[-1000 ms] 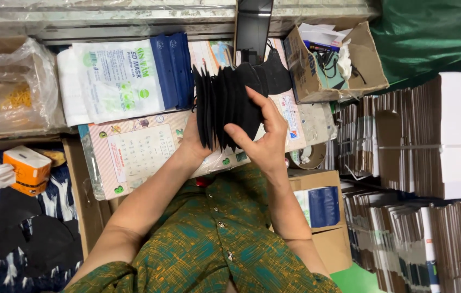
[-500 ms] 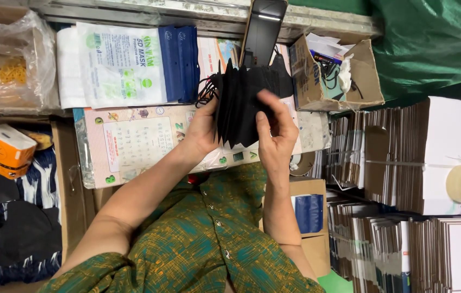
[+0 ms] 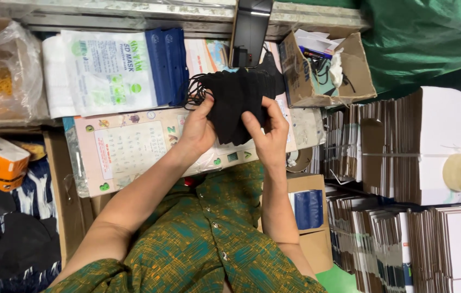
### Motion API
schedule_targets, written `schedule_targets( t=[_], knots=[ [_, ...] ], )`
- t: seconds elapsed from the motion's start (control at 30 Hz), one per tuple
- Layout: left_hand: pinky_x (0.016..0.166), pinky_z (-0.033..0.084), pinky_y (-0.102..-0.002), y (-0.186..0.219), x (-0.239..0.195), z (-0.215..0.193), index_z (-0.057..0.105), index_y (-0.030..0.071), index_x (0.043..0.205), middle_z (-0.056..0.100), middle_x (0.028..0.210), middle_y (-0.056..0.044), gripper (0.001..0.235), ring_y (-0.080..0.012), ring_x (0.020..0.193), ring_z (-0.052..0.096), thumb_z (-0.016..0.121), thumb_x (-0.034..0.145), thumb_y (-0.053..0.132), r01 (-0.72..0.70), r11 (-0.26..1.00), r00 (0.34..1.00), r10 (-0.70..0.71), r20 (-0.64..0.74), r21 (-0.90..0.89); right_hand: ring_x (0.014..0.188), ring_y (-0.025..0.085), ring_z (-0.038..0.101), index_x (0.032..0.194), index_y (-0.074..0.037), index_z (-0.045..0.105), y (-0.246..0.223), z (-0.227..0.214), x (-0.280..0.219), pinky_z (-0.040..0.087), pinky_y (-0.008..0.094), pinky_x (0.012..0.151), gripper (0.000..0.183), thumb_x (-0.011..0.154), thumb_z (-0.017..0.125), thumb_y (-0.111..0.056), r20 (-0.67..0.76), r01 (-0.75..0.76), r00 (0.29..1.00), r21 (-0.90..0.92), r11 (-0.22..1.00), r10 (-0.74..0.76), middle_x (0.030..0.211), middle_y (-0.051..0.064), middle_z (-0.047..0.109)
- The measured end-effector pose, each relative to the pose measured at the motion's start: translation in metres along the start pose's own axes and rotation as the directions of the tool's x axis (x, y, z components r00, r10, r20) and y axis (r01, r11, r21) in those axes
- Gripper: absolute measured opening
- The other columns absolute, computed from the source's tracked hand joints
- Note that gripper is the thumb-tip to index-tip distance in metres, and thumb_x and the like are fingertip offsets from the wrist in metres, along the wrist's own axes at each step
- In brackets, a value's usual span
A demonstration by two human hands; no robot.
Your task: The person packages black face masks by hand into blue and white plastic pouches at a conveyor belt workstation.
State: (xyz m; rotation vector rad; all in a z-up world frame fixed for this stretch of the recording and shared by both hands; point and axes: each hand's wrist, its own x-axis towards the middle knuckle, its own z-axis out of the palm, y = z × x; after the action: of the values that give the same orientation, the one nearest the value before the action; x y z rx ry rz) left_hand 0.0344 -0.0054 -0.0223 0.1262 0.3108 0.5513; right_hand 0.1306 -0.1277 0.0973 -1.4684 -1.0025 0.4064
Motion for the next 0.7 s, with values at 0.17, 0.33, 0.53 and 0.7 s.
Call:
schedule_targets(
  t=[0.17, 0.33, 0.53, 0.7],
  knots=[
    [0.103, 0.055, -0.042, -0.001, -0.003, 0.024, 0.062, 0.006, 0.128, 0.068, 0.129, -0.008, 0.038, -0.0215, 0.118, 0.067, 0.062, 0.099, 0.030, -0.050, 0.998, 0.999, 0.050, -0.003, 0.046, 0.088, 0.003, 0.058, 0.128, 0.004, 0.064, 0.040, -0.016, -0.004, 0.045, 0.017, 0.072, 0.028, 0.100, 0.069, 0.001, -0.159, -0.142, 0.975, 0.091, 0.986, 0.155, 0.108, 0.003, 0.067],
    [0.094, 0.058, -0.037, -0.026, 0.012, -0.002, 0.063, -0.001, 0.124, 0.069, 0.120, -0.013, 0.033, -0.0211, 0.107, 0.069, 0.072, 0.094, 0.008, -0.121, 0.924, 0.992, 0.125, 0.013, 0.364, 0.094, 0.002, 0.056, 0.137, 0.000, 0.054, 0.045, -0.033, 0.001, 0.043, 0.016, 0.071, 0.041, 0.098, 0.067, 0.005, -0.355, -0.003, 0.934, -0.113, 0.994, -0.037, 0.139, 0.005, 0.057],
    [0.084, 0.059, -0.033, -0.010, 0.031, 0.028, 0.065, -0.007, 0.121, 0.073, 0.110, -0.017, 0.041, -0.0220, 0.095, 0.072, 0.077, 0.083, 0.002, -0.015, 0.646, 0.965, 0.210, -0.159, 0.763, 0.073, 0.004, 0.044, 0.162, -0.007, 0.025, 0.013, -0.076, 0.011, 0.038, 0.018, 0.062, 0.081, 0.094, 0.065, 0.011, -0.752, 0.121, 0.604, -0.240, 0.963, -0.263, 0.160, 0.007, 0.041],
    [0.103, 0.047, -0.036, -0.012, 0.093, 0.038, 0.053, -0.002, 0.135, 0.060, 0.134, -0.017, 0.059, -0.0242, 0.122, 0.057, 0.076, 0.081, 0.010, -0.197, 0.391, 0.969, 0.220, 0.117, 0.899, 0.082, 0.009, 0.059, 0.162, -0.005, 0.021, -0.038, -0.065, 0.020, 0.053, 0.022, 0.074, 0.085, 0.088, 0.057, 0.016, -0.864, 0.246, 0.495, 0.239, 0.940, 0.090, 0.130, 0.007, 0.057]
  ],
)
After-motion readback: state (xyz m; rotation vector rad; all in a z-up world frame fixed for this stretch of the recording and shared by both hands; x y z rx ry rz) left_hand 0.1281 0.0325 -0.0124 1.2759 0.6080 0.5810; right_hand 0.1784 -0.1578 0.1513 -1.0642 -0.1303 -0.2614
